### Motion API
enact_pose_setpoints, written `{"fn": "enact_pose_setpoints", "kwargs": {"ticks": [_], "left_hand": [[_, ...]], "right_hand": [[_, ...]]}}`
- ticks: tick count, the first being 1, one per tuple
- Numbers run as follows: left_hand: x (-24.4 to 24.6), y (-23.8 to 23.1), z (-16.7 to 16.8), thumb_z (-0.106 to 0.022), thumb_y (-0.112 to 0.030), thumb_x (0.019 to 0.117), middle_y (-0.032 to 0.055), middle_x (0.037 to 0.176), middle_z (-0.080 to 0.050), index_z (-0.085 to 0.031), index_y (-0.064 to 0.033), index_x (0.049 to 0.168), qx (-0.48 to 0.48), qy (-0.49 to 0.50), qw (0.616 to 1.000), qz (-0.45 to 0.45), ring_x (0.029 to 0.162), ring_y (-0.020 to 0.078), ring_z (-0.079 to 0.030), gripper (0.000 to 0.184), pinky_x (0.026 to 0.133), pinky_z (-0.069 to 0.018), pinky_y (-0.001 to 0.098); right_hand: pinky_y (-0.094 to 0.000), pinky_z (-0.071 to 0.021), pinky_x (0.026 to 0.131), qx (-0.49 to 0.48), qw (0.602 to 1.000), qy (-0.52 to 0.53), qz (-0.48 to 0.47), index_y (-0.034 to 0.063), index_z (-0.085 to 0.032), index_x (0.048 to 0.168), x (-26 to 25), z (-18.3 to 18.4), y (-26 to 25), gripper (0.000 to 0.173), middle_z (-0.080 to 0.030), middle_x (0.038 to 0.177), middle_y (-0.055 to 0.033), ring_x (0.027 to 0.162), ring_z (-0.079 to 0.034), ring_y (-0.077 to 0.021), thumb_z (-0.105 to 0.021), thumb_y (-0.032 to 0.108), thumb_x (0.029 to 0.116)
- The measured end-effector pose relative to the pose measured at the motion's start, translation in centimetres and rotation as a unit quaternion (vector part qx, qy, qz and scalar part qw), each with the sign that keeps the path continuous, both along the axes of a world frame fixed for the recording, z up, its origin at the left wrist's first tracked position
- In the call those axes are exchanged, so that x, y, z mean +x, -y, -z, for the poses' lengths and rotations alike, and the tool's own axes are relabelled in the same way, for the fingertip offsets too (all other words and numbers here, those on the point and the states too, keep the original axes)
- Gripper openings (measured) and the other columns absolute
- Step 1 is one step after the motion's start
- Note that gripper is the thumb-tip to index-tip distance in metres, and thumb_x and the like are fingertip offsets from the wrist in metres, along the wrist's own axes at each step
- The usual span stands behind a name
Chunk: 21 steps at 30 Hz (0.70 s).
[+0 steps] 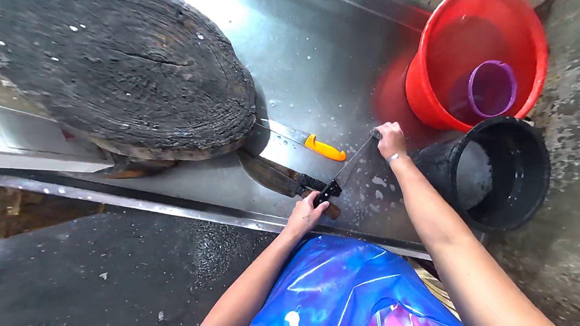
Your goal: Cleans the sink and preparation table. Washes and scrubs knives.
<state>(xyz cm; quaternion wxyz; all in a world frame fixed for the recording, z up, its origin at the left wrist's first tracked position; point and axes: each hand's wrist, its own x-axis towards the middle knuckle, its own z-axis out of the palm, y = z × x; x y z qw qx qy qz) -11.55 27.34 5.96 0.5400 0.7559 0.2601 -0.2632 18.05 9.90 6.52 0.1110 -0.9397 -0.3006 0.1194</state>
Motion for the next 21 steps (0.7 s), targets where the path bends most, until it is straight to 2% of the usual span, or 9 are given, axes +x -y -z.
{"fn": "enact_pose_setpoints", "kwargs": {"ticks": [1,3,5,6,9,11,14,17,21], "left_hand": [[0.1,-0.2,0.0,-0.059,-0.047,0.1007,0.0084,0.117,-0.072,-0.059,-0.0192,0.14,0.001,-0.003,1.0,0.001,0.107,0.0197,-0.07,0.048,0.097,-0.055,0.0465],[0.6,-0.4,0.0,-0.059,-0.047,0.1001,0.0079,0.117,-0.072,-0.059,-0.0185,0.14,-0.004,-0.002,1.0,-0.006,0.105,0.0191,-0.07,0.049,0.095,-0.0557,0.0459],[0.6,-0.3,-0.1,-0.059,-0.046,0.1003,0.0082,0.116,-0.072,-0.059,-0.0177,0.139,-0.003,-0.002,1.0,-0.007,0.105,0.0194,-0.07,0.048,0.095,-0.0557,0.046],[0.8,-0.5,-0.2,-0.059,-0.045,0.1009,0.0089,0.116,-0.072,-0.059,-0.0175,0.14,0.002,-0.003,1.0,-0.003,0.106,0.0203,-0.07,0.048,0.096,-0.0551,0.0465],[0.6,-0.3,-0.2,-0.059,-0.046,0.1015,0.0102,0.117,-0.072,-0.059,-0.018,0.14,0.005,-0.012,1.0,0.002,0.109,0.0216,-0.07,0.048,0.098,-0.054,0.0477],[0.5,-0.2,-0.1,-0.059,-0.047,0.1011,0.0091,0.117,-0.072,-0.059,-0.0182,0.139,0.0,-0.012,1.0,-0.002,0.107,0.0205,-0.07,0.048,0.097,-0.0546,0.0465],[1.1,-0.5,-0.2,-0.06,-0.047,0.1003,0.0078,0.115,-0.072,-0.061,-0.0185,0.138,-0.013,-0.019,1.0,-0.015,0.101,0.0189,-0.071,0.047,0.093,-0.0561,0.0445],[0.9,-0.3,0.0,-0.06,-0.046,0.1006,0.0083,0.113,-0.073,-0.061,-0.0175,0.137,-0.013,-0.012,1.0,-0.02,0.1,0.0188,-0.071,0.046,0.093,-0.056,0.0443],[0.2,0.2,0.1,-0.061,-0.046,0.1002,0.0104,0.107,-0.073,-0.061,-0.0175,0.138,-0.006,0.004,1.0,-0.027,0.095,0.022,-0.071,0.047,0.09,-0.0568,0.0483]], "right_hand": [[-0.0545,-0.0465,0.108,0.011,1.0,0.004,0.006,0.0031,-0.074,0.117,-0.8,-1.0,-0.5,0.033,-0.07,0.122,-0.0197,0.123,-0.06,-0.0406,-0.054,-0.005,0.0925],[-0.0517,-0.0506,0.105,0.073,0.993,0.028,-0.088,0.0027,-0.075,0.11,-5.9,-1.8,-1.7,0.025,-0.072,0.114,-0.0189,0.116,-0.064,-0.0384,-0.057,-0.003,0.093],[-0.0479,-0.0549,0.1,0.119,0.972,0.022,-0.201,0.0041,-0.076,0.104,-10.4,-0.1,-1.4,0.02,-0.073,0.109,-0.0155,0.111,-0.067,-0.0339,-0.061,-0.003,0.0914],[-0.0482,-0.0558,0.099,0.121,0.967,0.025,-0.224,0.0039,-0.076,0.104,-10.0,1.0,-0.9,0.021,-0.074,0.109,-0.0156,0.11,-0.069,-0.034,-0.062,-0.004,0.091],[-0.0545,-0.0508,0.103,0.025,0.993,0.033,-0.109,0.0025,-0.075,0.112,-1.6,1.9,0.8,0.029,-0.072,0.116,-0.0206,0.115,-0.065,-0.0409,-0.056,-0.006,0.0914],[-0.0559,-0.0476,0.106,-0.018,1.0,0.006,-0.01,0.003,-0.073,0.119,1.9,0.1,0.7,0.034,-0.069,0.123,-0.0206,0.122,-0.06,-0.0421,-0.053,-0.006,0.0934],[-0.0517,-0.0505,0.104,0.047,0.997,0.019,-0.055,0.0038,-0.075,0.111,-4.8,-2.7,-2.0,0.028,-0.072,0.114,-0.0189,0.117,-0.064,-0.0388,-0.056,-0.004,0.0917],[-0.0483,-0.056,0.096,0.122,0.979,-0.017,-0.162,0.0058,-0.076,0.103,-12.9,-0.4,-2.6,0.021,-0.072,0.106,-0.0142,0.107,-0.067,-0.0339,-0.062,-0.002,0.0896],[-0.0532,-0.0512,0.101,0.049,0.997,-0.045,-0.046,0.0047,-0.077,0.11,-7.8,-1.0,-2.1,0.029,-0.072,0.112,-0.0178,0.113,-0.064,-0.0391,-0.059,-0.006,0.0895]]}}
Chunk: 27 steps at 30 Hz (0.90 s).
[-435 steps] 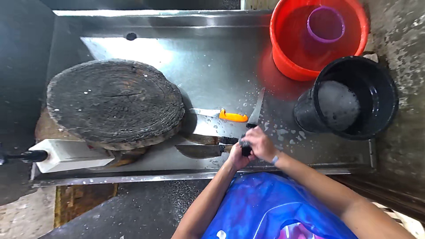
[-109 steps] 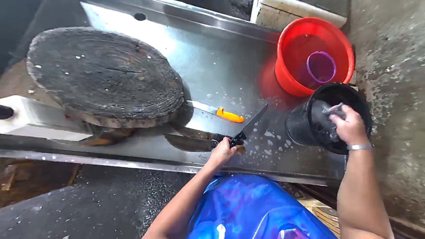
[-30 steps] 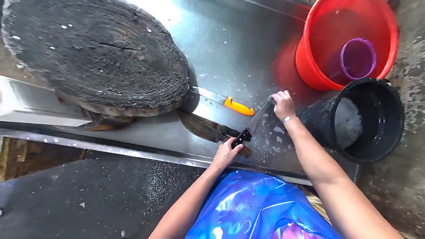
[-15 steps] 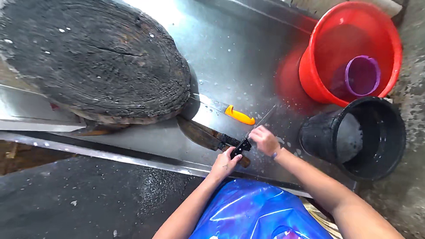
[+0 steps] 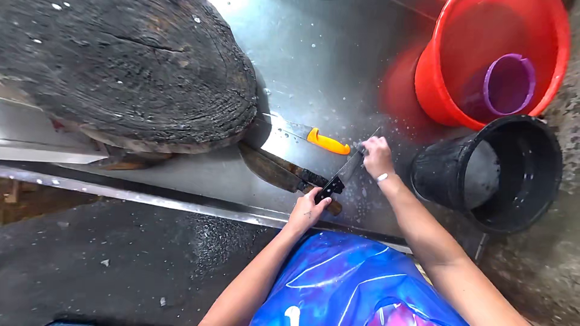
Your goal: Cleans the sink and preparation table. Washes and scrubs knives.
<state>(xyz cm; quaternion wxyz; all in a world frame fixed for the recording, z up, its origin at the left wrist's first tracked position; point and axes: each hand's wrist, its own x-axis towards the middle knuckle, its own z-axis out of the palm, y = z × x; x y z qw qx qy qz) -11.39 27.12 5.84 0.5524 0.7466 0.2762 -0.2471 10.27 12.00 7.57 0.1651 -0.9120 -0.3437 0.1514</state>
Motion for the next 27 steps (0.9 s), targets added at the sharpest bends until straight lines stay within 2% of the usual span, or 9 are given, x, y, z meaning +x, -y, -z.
{"fn": "enact_pose_setpoints", "kwargs": {"ticks": [2,5,8,12,15,17,19,23,27], "left_hand": [[0.3,-0.3,0.0,-0.061,-0.045,0.1005,0.0099,0.111,-0.073,-0.06,-0.0168,0.139,0.002,0.007,1.0,0.003,0.101,0.0211,-0.071,0.048,0.094,-0.0563,0.0475],[0.0,-0.2,0.2,-0.061,-0.046,0.1004,0.0099,0.11,-0.074,-0.061,-0.0171,0.138,0.002,0.008,1.0,0.004,0.101,0.021,-0.071,0.048,0.093,-0.0564,0.0478],[-0.2,-0.1,0.3,-0.061,-0.047,0.1003,0.0104,0.108,-0.074,-0.061,-0.0187,0.138,0.002,0.008,1.0,0.0,0.098,0.0224,-0.072,0.047,0.091,-0.0565,0.0494],[-0.1,-0.3,0.5,-0.061,-0.047,0.0999,0.0096,0.109,-0.074,-0.061,-0.0185,0.139,0.007,0.014,1.0,0.003,0.1,0.0214,-0.072,0.048,0.092,-0.0566,0.0486],[-0.2,-0.2,0.4,-0.062,-0.045,0.1003,0.0104,0.107,-0.074,-0.061,-0.0181,0.138,0.01,0.017,1.0,0.005,0.099,0.0232,-0.072,0.046,0.091,-0.0563,0.0506],[-0.2,-0.2,0.5,-0.062,-0.045,0.1002,0.0093,0.108,-0.074,-0.062,-0.0178,0.137,0.011,0.026,1.0,0.003,0.1,0.0213,-0.072,0.045,0.092,-0.0568,0.0485],[0.1,-0.3,0.2,-0.061,-0.045,0.1006,0.0107,0.11,-0.074,-0.061,-0.0171,0.138,0.008,0.021,1.0,0.007,0.101,0.0229,-0.071,0.047,0.093,-0.0557,0.0496],[-0.3,0.0,0.1,-0.061,-0.046,0.1004,0.0117,0.107,-0.074,-0.061,-0.0179,0.138,0.014,0.017,1.0,0.014,0.098,0.0253,-0.072,0.047,0.09,-0.0567,0.0519],[0.0,0.0,0.0,-0.06,-0.045,0.1007,0.0118,0.107,-0.074,-0.061,-0.0186,0.138,0.02,0.017,0.999,0.021,0.1,0.0259,-0.072,0.046,0.091,-0.0562,0.053]], "right_hand": [[-0.051,-0.053,0.1,0.028,0.999,0.011,-0.012,0.0041,-0.076,0.107,-1.5,-1.5,-0.9,0.027,-0.072,0.109,-0.0173,0.11,-0.065,-0.0375,-0.06,-0.006,0.0887],[-0.0497,-0.0553,0.096,0.041,0.995,0.002,-0.088,0.0037,-0.076,0.105,-4.1,0.9,-0.1,0.024,-0.072,0.109,-0.0164,0.107,-0.066,-0.0363,-0.06,-0.006,0.0898],[-0.0537,-0.0506,0.104,-0.028,0.999,-0.01,-0.015,0.0035,-0.076,0.113,-0.1,-0.3,-0.2,0.029,-0.07,0.117,-0.0189,0.117,-0.063,-0.0389,-0.058,-0.004,0.0916],[-0.0508,-0.0548,0.097,0.032,0.996,0.031,-0.076,0.0033,-0.076,0.106,-4.6,0.9,-0.5,0.024,-0.072,0.109,-0.0174,0.107,-0.066,-0.0371,-0.06,-0.004,0.0901],[-0.0525,-0.0519,0.101,-0.032,0.999,0.007,-0.03,0.0045,-0.076,0.111,-1.6,0.4,-0.5,0.028,-0.072,0.114,-0.0173,0.113,-0.065,-0.0379,-0.059,-0.003,0.0909],[-0.0519,-0.0531,0.099,-0.028,0.999,0.0,-0.02,0.0029,-0.076,0.11,-3.6,-1.0,-1.2,0.026,-0.071,0.112,-0.0182,0.111,-0.065,-0.0375,-0.061,-0.002,0.0884],[-0.0527,-0.0552,0.095,-0.019,0.998,0.012,-0.054,0.0014,-0.075,0.107,-5.1,0.1,-1.0,0.022,-0.071,0.11,-0.019,0.108,-0.066,-0.0385,-0.063,-0.002,0.0887],[-0.0545,-0.052,0.1,-0.089,0.995,-0.022,-0.025,0.0045,-0.075,0.115,-3.3,-1.1,-0.3,0.028,-0.068,0.12,-0.0197,0.116,-0.063,-0.0399,-0.063,0.001,0.0898],[-0.0539,-0.0568,0.092,-0.059,0.995,0.009,-0.075,0.0031,-0.075,0.107,-5.7,0.1,0.2,0.023,-0.07,0.114,-0.0186,0.109,-0.065,-0.0397,-0.068,-0.004,0.086]]}}
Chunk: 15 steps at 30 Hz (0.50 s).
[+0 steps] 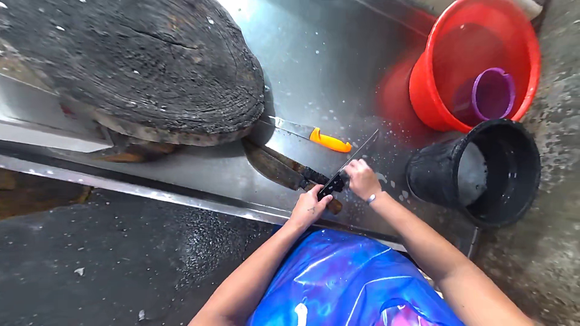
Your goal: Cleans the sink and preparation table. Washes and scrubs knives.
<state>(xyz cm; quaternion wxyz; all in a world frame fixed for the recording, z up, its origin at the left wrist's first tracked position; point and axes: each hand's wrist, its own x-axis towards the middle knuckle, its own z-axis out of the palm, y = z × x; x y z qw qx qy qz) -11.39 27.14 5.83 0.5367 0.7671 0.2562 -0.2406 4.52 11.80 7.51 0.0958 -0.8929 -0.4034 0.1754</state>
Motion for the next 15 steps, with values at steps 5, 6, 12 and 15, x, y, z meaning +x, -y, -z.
{"fn": "enact_pose_setpoints", "kwargs": {"ticks": [5,6,12,15], "left_hand": [[0.0,-0.4,0.1,-0.062,-0.044,0.1005,0.014,0.106,-0.073,-0.061,-0.0159,0.138,0.002,0.011,1.0,-0.004,0.098,0.0286,-0.072,0.047,0.089,-0.0564,0.0544],[0.0,-0.3,0.0,-0.062,-0.044,0.1006,0.0136,0.106,-0.073,-0.06,-0.0162,0.138,0.001,0.008,1.0,-0.003,0.098,0.0283,-0.072,0.046,0.089,-0.0565,0.0542],[-0.1,-0.2,-0.1,-0.062,-0.044,0.1006,0.0125,0.106,-0.074,-0.062,-0.0167,0.136,0.0,0.004,1.0,-0.009,0.098,0.0266,-0.072,0.044,0.088,-0.0567,0.0534],[0.0,-0.2,0.0,-0.062,-0.044,0.1005,0.0119,0.106,-0.074,-0.062,-0.0176,0.135,0.002,0.005,1.0,-0.013,0.097,0.0264,-0.072,0.044,0.088,-0.057,0.0534]], "right_hand": [[-0.0512,-0.0562,0.094,0.047,0.998,-0.011,-0.028,0.0029,-0.076,0.104,0.5,0.6,-0.6,0.023,-0.071,0.109,-0.0181,0.106,-0.066,-0.0376,-0.064,-0.005,0.0854],[-0.0513,-0.0552,0.095,0.033,0.999,-0.015,-0.013,0.0027,-0.076,0.106,1.1,0.6,-0.5,0.025,-0.071,0.111,-0.0186,0.108,-0.066,-0.038,-0.063,-0.005,0.0855],[-0.0508,-0.0544,0.097,0.022,0.999,-0.044,-0.003,0.0027,-0.076,0.106,1.2,0.4,-0.8,0.025,-0.071,0.113,-0.0178,0.11,-0.065,-0.037,-0.063,-0.006,0.0859],[-0.0496,-0.0535,0.098,0.021,0.998,-0.05,-0.009,0.0026,-0.076,0.104,1.3,0.3,-1.1,0.025,-0.071,0.111,-0.0172,0.109,-0.065,-0.0359,-0.062,-0.006,0.0852]]}}
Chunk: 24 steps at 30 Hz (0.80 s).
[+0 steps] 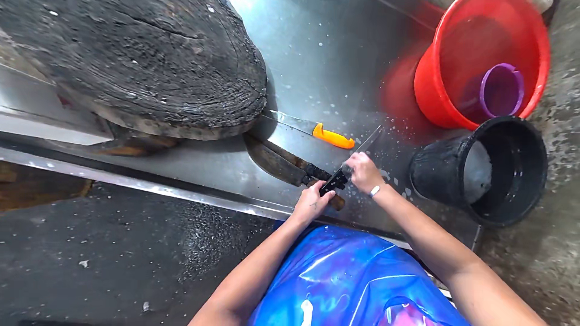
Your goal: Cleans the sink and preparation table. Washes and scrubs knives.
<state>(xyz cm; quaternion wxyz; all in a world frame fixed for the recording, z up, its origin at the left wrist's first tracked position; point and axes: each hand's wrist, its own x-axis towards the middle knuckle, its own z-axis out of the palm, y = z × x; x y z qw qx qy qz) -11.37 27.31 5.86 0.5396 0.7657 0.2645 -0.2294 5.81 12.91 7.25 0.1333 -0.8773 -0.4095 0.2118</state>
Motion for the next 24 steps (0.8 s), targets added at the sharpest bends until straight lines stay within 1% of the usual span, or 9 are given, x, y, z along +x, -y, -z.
{"fn": "enact_pose_setpoints", "kwargs": {"ticks": [4,6,8,10,12,15,18,22,24], "left_hand": [[0.1,0.0,0.1,-0.063,-0.043,0.1005,0.0118,0.103,-0.074,-0.063,-0.0176,0.134,0.007,0.008,1.0,-0.001,0.093,0.0267,-0.072,0.042,0.085,-0.0574,0.0534],[0.1,-0.1,0.3,-0.063,-0.043,0.1001,0.0114,0.103,-0.074,-0.063,-0.0178,0.134,0.007,0.009,1.0,-0.006,0.093,0.026,-0.072,0.042,0.084,-0.0578,0.0527],[-0.3,-0.1,0.3,-0.063,-0.044,0.1003,0.0121,0.104,-0.074,-0.062,-0.018,0.135,0.008,0.006,1.0,-0.001,0.093,0.0267,-0.072,0.044,0.084,-0.0579,0.0533],[0.1,-0.1,0.4,-0.063,-0.045,0.1001,0.0123,0.105,-0.074,-0.062,-0.0179,0.137,0.006,0.004,1.0,-0.001,0.094,0.0268,-0.072,0.045,0.085,-0.0575,0.0534],[-0.1,-0.1,0.5,-0.063,-0.045,0.0998,0.0126,0.105,-0.074,-0.062,-0.0179,0.137,0.006,0.004,1.0,-0.002,0.094,0.0271,-0.072,0.046,0.085,-0.0577,0.054],[-0.2,0.0,0.3,-0.062,-0.046,0.1001,0.013,0.106,-0.074,-0.062,-0.0175,0.137,0.011,0.008,1.0,0.007,0.095,0.028,-0.072,0.046,0.085,-0.0575,0.0552],[-0.4,0.1,0.3,-0.063,-0.046,0.0994,0.013,0.107,-0.073,-0.063,-0.0163,0.134,0.003,0.019,1.0,-0.004,0.096,0.0279,-0.072,0.046,0.086,-0.0574,0.0556],[-0.1,0.1,0.2,-0.063,-0.045,0.0995,0.014,0.108,-0.073,-0.063,-0.0152,0.135,-0.005,0.02,1.0,-0.007,0.098,0.0289,-0.072,0.046,0.088,-0.0565,0.0556],[-0.3,0.2,0.3,-0.064,-0.044,0.099,0.0129,0.106,-0.074,-0.064,-0.0155,0.133,-0.005,0.025,1.0,-0.014,0.096,0.0274,-0.072,0.045,0.086,-0.057,0.0548]], "right_hand": [[-0.0499,-0.0534,0.097,-0.037,0.999,0.028,0.015,0.0024,-0.076,0.105,0.7,0.0,-0.3,0.025,-0.07,0.11,-0.0177,0.11,-0.064,-0.0369,-0.062,-0.005,0.0864],[-0.0496,-0.0524,0.099,-0.05,0.999,0.007,-0.002,0.0028,-0.076,0.106,0.3,-0.4,-0.8,0.024,-0.07,0.111,-0.0174,0.111,-0.064,-0.0365,-0.062,-0.004,0.0867],[-0.0499,-0.0535,0.097,-0.061,0.998,0.007,-0.008,0.0051,-0.076,0.107,-0.5,-0.3,-0.9,0.026,-0.071,0.112,-0.016,0.112,-0.064,-0.0362,-0.063,-0.004,0.0861],[-0.0516,-0.0536,0.096,-0.063,0.997,0.041,0.013,0.0041,-0.075,0.107,0.1,-0.1,-1.0,0.026,-0.07,0.11,-0.0172,0.111,-0.063,-0.0379,-0.063,-0.005,0.0862],[-0.0508,-0.0533,0.097,-0.053,0.998,0.027,0.006,0.0036,-0.076,0.107,-0.6,-0.3,-1.2,0.025,-0.071,0.109,-0.0176,0.111,-0.063,-0.0374,-0.062,-0.004,0.0883],[-0.0507,-0.0548,0.093,-0.052,0.997,0.051,0.005,0.0039,-0.075,0.105,-0.8,0.1,-1.0,0.021,-0.071,0.107,-0.0172,0.109,-0.064,-0.0373,-0.061,-0.001,0.0901],[-0.0534,-0.0533,0.097,-0.044,0.998,0.038,0.02,0.0011,-0.074,0.104,-1.0,-0.5,-1.6,0.02,-0.07,0.108,-0.0194,0.113,-0.063,-0.0394,-0.059,-0.002,0.0918],[-0.0524,-0.0536,0.096,-0.056,0.996,0.056,0.029,0.0026,-0.075,0.105,-0.8,-0.3,-1.9,0.02,-0.07,0.107,-0.0179,0.113,-0.063,-0.0385,-0.06,0.0,0.0917],[-0.0519,-0.0523,0.099,-0.062,0.997,0.024,0.04,0.0026,-0.075,0.107,-1.0,-0.6,-2.1,0.023,-0.07,0.11,-0.0175,0.114,-0.062,-0.0376,-0.062,-0.002,0.0891]]}}
